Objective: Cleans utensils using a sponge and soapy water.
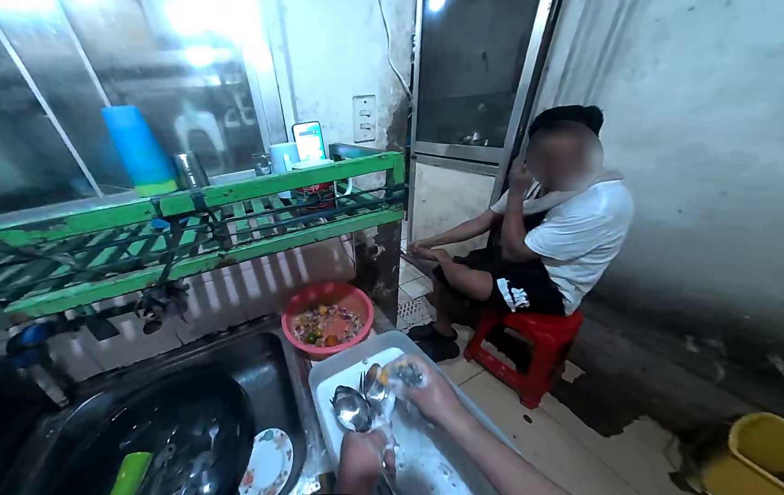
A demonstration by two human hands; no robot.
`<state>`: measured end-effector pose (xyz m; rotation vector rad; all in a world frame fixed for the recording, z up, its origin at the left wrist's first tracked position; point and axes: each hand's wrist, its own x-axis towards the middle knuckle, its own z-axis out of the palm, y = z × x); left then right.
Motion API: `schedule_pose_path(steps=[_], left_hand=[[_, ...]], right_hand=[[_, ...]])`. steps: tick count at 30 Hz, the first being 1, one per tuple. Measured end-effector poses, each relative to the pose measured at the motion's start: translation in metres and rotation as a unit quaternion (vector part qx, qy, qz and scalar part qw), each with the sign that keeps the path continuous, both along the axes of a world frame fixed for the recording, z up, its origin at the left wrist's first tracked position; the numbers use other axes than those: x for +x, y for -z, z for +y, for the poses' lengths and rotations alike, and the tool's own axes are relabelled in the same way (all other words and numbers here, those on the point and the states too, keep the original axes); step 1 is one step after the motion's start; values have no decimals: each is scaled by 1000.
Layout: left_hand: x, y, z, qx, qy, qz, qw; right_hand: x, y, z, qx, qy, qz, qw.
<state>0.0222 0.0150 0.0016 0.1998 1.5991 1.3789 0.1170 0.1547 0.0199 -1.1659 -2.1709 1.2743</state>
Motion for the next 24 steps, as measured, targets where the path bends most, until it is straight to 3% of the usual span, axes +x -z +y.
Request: schedule_pose_path(steps=[2,4,7,9,11,13,16,19,21,24], left_hand=[[0,1,0,-4,-9,5,1000],[0,-2,-1,-19,-12,12,1000],[3,-4,-2,30,-1,-24,999],[4,-4,-5,86,24,-55,994],[7,-8,-7,77,21,-55,995],[8,-8,-8,46,7,-36,998],[5,0,-5,53,-12,-5,998],[5,3,-1,44,-20,25,999],[3,3,-3,72,-35,26,996],[-3,6,-3,129,-65,-17,989]], right_hand=[[-3,3,15,-32,85,105,990],[-2,10,18,-124,139,199,962],[4,16,-6,-211,77,165,960],[4,12,-21,-205,31,93,974],[3,9,-20,-144,64,91,983],[3,10,-4,-108,145,186,966],[2,1,3,-183,215,303,910],[-5,2,-35,-259,164,217,927],[-12,11,-51,-260,122,167,943],[-2,4,-33,-217,105,107,965]])
